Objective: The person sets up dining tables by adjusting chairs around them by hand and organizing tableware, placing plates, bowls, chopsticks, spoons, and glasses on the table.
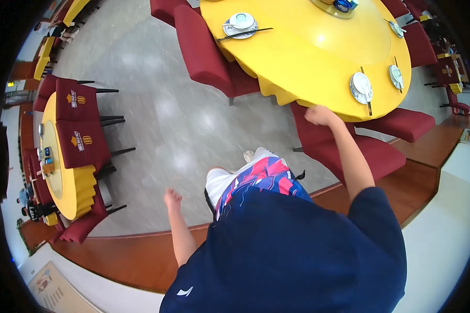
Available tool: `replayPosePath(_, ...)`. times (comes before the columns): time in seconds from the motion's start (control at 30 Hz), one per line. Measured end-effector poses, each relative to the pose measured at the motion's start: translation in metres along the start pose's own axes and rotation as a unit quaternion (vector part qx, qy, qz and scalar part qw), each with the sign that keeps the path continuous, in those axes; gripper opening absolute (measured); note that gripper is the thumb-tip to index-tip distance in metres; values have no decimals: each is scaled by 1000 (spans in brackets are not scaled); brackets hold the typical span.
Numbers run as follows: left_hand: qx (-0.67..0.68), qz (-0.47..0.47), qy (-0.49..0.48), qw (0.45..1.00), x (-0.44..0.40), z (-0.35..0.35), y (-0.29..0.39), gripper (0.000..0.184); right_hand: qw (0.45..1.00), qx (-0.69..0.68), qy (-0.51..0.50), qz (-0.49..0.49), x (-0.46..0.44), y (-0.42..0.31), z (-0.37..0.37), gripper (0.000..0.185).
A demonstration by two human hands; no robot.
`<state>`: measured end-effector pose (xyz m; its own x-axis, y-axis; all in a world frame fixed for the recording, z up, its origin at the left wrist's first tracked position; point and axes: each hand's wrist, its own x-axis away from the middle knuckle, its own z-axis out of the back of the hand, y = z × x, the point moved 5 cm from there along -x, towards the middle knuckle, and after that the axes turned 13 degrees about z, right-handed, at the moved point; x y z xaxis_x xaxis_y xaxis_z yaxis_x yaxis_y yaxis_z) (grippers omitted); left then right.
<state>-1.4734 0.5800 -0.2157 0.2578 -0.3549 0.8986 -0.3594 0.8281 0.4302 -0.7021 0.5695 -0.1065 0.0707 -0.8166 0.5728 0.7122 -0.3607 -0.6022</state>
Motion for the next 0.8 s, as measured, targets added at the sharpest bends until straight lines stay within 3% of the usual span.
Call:
replayPosePath(0.03,93,13,152,984,25,23,8,24,999,-17,39,11,-38,-42,10,23)
replayPosePath(0.07,127,40,61,989,6,70,11,24,989,-98,97,-46,-76,-67,13,30)
replayPosePath(0.1,122,29,154,980,4,101,10,20,987,8,158,-34,-130,-76,16,36)
replayPosePath(0.17,-178,-30,264,948,-27,147,12,23,968,34,245,-45,-208,-111,15,42)
replayPosePath(0.23,-32,-2,261,965,-13,121,22,28,968,132,174,-125,-262,-153,16,46)
replayPosePath(0.27,-31,17,240,970,-79,162,-5,39,968,124,172,-133,-291,-162,14,46)
replayPosePath(0.33,-11,44,182,982,-132,170,-9,37,946,61,260,-182,-339,-159,23,42)
replayPosePath(0.37,-35,63,158,985,-137,162,2,37,946,69,258,-186,-349,-169,25,42)
replayPosePath(0.4,-82,80,136,984,-137,149,30,37,923,-150,287,-206,-361,-176,20,39)
replayPosePath(0.43,-126,88,116,981,-137,133,62,37,853,-364,308,-211,-378,-184,21,38)
replayPosePath(0.53,-226,88,71,968,-143,99,165,37,804,-405,349,-260,-413,-190,35,42)
replayPosePath(0.57,-247,81,62,964,-147,90,201,37,811,-366,363,-277,-424,-184,39,51)
replayPosePath(0.7,-271,42,51,960,-167,48,363,35,816,-313,365,-321,-448,-193,56,57)
replayPosePath(0.8,-275,39,56,959,-195,20,465,33,796,-339,395,-309,-478,-162,40,49)
